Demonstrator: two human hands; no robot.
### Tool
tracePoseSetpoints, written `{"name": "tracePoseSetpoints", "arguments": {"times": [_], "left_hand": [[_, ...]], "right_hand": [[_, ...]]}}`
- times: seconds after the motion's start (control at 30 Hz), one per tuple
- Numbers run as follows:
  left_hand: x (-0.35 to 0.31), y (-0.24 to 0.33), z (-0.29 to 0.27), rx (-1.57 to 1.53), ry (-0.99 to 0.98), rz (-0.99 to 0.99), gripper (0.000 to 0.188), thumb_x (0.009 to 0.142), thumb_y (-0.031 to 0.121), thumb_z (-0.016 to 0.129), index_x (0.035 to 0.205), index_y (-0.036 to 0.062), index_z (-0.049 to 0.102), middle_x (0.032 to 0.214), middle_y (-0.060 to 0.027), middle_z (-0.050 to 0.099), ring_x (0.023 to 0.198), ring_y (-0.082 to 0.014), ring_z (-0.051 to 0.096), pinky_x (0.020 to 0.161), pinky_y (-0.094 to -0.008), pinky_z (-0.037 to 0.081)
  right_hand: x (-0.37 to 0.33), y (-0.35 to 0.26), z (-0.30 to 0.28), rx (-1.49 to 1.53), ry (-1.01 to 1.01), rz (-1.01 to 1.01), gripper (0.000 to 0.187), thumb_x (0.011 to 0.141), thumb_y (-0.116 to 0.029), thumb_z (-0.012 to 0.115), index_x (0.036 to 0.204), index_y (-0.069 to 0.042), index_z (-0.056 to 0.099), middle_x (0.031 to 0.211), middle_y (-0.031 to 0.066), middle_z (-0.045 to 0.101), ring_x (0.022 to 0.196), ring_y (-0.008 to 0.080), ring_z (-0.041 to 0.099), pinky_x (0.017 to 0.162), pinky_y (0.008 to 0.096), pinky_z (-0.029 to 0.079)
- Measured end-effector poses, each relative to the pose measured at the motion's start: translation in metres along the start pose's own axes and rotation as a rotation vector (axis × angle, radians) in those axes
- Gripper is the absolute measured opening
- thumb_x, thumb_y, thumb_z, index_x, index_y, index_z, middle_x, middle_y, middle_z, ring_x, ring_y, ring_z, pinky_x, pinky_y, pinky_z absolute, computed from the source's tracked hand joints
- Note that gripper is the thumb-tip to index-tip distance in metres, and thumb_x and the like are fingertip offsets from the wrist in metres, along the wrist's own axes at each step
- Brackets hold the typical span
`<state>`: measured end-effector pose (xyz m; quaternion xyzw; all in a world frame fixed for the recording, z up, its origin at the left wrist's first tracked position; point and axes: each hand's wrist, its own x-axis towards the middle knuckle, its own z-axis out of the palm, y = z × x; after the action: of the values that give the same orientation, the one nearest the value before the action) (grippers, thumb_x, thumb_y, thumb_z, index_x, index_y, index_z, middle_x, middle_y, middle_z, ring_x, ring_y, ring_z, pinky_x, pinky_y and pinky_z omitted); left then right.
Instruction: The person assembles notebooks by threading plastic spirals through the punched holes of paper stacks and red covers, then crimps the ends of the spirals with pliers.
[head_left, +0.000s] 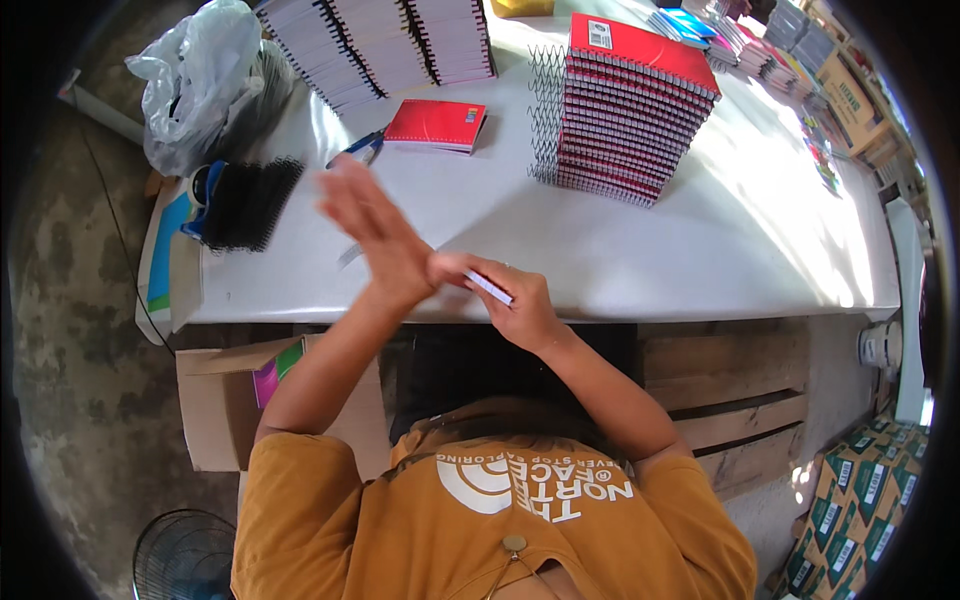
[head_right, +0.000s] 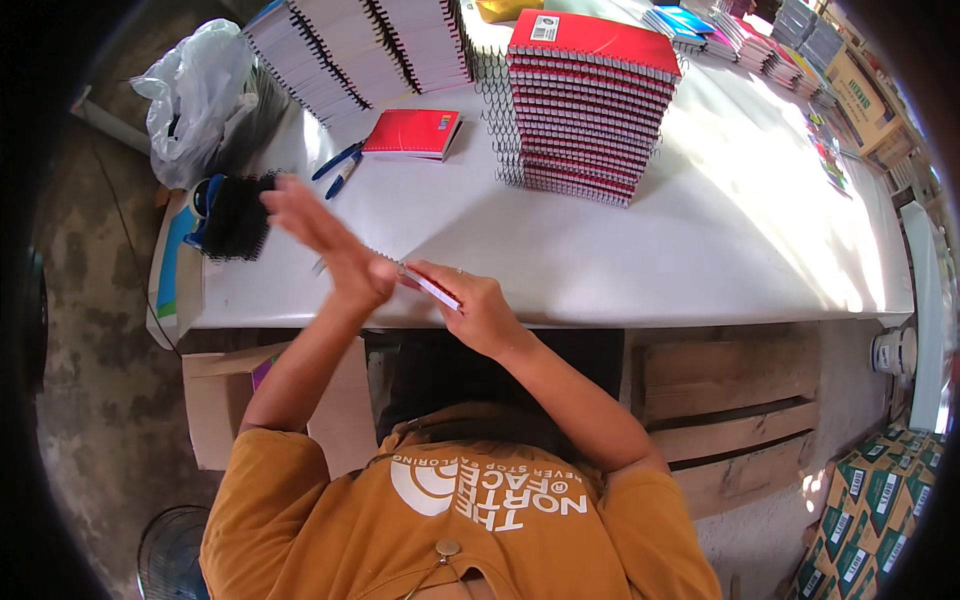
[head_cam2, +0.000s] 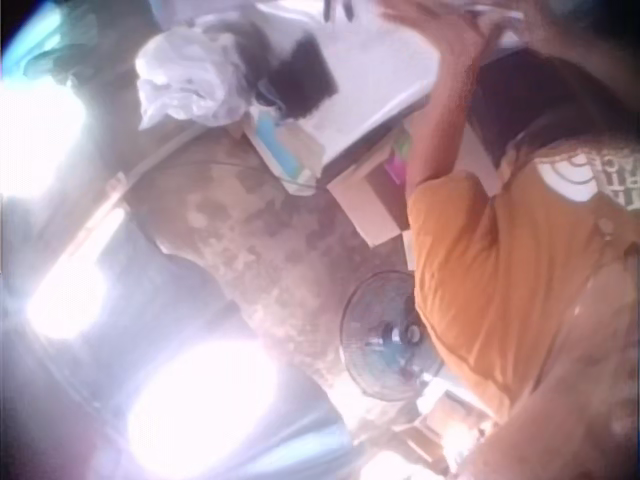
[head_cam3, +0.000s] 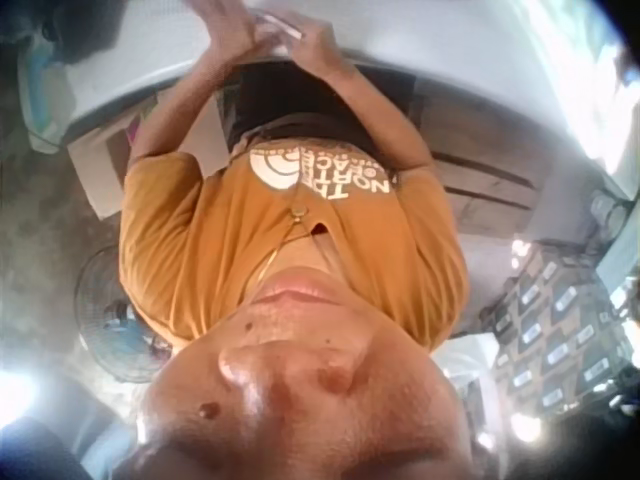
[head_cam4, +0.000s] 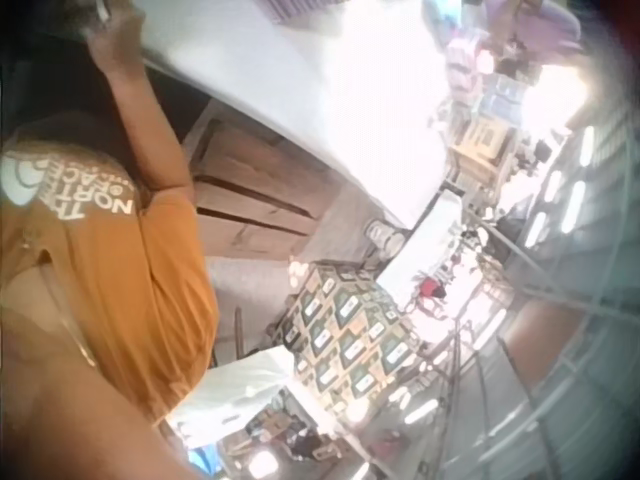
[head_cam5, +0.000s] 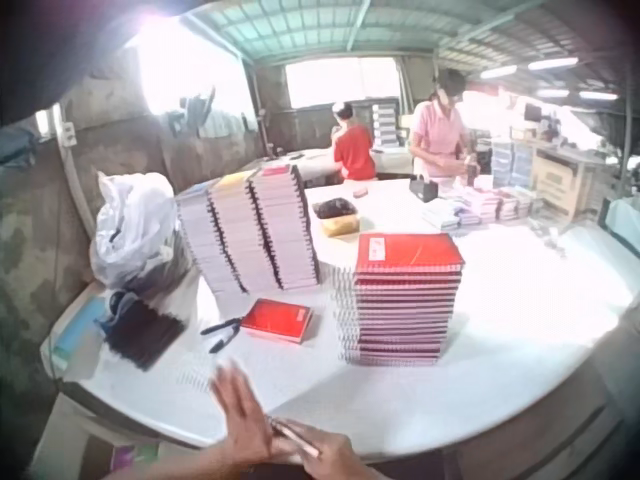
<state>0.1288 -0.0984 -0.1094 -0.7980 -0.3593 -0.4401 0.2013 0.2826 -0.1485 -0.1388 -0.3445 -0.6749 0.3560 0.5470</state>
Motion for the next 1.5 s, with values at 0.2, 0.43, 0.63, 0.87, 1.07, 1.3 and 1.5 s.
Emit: {"name": "tracePoseSetpoints", "arguments": {"times": [0.2, 0.43, 0.63, 0.87, 1.07, 1.3, 1.5], "left_hand": [[-0.02, 0.008, -0.005, 0.074, -0.134, 0.167, 0.112, 0.077, 0.079, 0.021, 0.139, -0.0126, 0.005, 0.143, -0.0372, 0.001, 0.134, -0.0493, -0.007, 0.103, -0.0576, -0.012], [-0.082, 0.015, -0.015, -0.148, -0.628, 0.422, 0.119, 0.07, 0.08, 0.038, 0.138, -0.013, 0.008, 0.136, -0.0453, 0.008, 0.127, -0.0604, 0.008, 0.096, -0.0718, 0.005], [-0.019, 0.017, 0.008, -0.024, -0.266, 0.177, 0.104, 0.072, 0.076, 0.039, 0.132, -0.0092, 0.033, 0.142, -0.0315, 0.018, 0.132, -0.0524, 0.01, 0.101, -0.0658, 0.001], [0.026, 0.041, -0.023, -0.051, -0.443, 0.161, 0.043, 0.079, 0.027, 0.065, 0.115, 0.0054, 0.057, 0.124, -0.011, 0.05, 0.119, -0.0276, 0.045, 0.099, -0.046, 0.024], [0.06, 0.039, -0.022, -0.342, -0.551, -0.079, 0.022, 0.069, 0.014, 0.074, 0.087, 0.0118, 0.061, 0.085, 0.001, 0.061, 0.08, -0.0181, 0.057, 0.084, -0.0351, 0.033], [0.086, 0.027, -0.033, -0.241, -0.951, -0.071, 0.02, 0.074, 0.017, 0.069, 0.092, 0.0101, 0.062, 0.087, 0.0, 0.062, 0.088, -0.0182, 0.056, 0.086, -0.0339, 0.034], [0.074, 0.03, -0.027, -0.317, -0.753, 0.022, 0.018, 0.072, 0.017, 0.071, 0.088, 0.0105, 0.064, 0.085, -0.0009, 0.062, 0.086, -0.0184, 0.056, 0.082, -0.0338, 0.035]], "right_hand": [[0.004, -0.004, -0.002, 0.014, 0.013, 0.017, 0.035, 0.078, 0.005, 0.058, 0.112, -0.001, 0.058, 0.104, 0.0178, 0.063, 0.092, 0.0325, 0.063, 0.078, 0.0326, 0.05], [0.008, -0.009, -0.009, 0.009, -0.017, 0.014, 0.036, 0.078, 0.002, 0.058, 0.113, -0.004, 0.057, 0.099, 0.0177, 0.063, 0.089, 0.0345, 0.062, 0.075, 0.0342, 0.05], [0.01, 0.005, -0.011, -0.083, -0.093, -0.038, 0.039, 0.074, 0.003, 0.06, 0.112, -0.003, 0.057, 0.097, 0.0167, 0.065, 0.087, 0.0288, 0.065, 0.074, 0.0333, 0.05], [0.012, 0.023, -0.02, 0.063, -0.096, 0.205, 0.03, 0.074, 0.005, 0.058, 0.102, -0.003, 0.061, 0.082, 0.0144, 0.066, 0.074, 0.0167, 0.063, 0.064, 0.0292, 0.048], [0.02, 0.013, -0.018, 0.165, -0.07, 0.164, 0.021, 0.078, 0.001, 0.058, 0.097, -0.003, 0.064, 0.083, 0.0127, 0.067, 0.074, 0.012, 0.062, 0.067, 0.0288, 0.048], [0.023, 0.007, -0.018, 0.182, -0.1, 0.305, 0.019, 0.081, -0.004, 0.059, 0.099, -0.002, 0.064, 0.083, 0.0142, 0.067, 0.074, 0.0132, 0.062, 0.068, 0.0297, 0.047], [0.02, 0.016, -0.018, 0.085, -0.108, 0.348, 0.016, 0.081, -0.006, 0.061, 0.096, 0.0, 0.063, 0.077, 0.0151, 0.065, 0.068, 0.0153, 0.06, 0.066, 0.0297, 0.046]]}}
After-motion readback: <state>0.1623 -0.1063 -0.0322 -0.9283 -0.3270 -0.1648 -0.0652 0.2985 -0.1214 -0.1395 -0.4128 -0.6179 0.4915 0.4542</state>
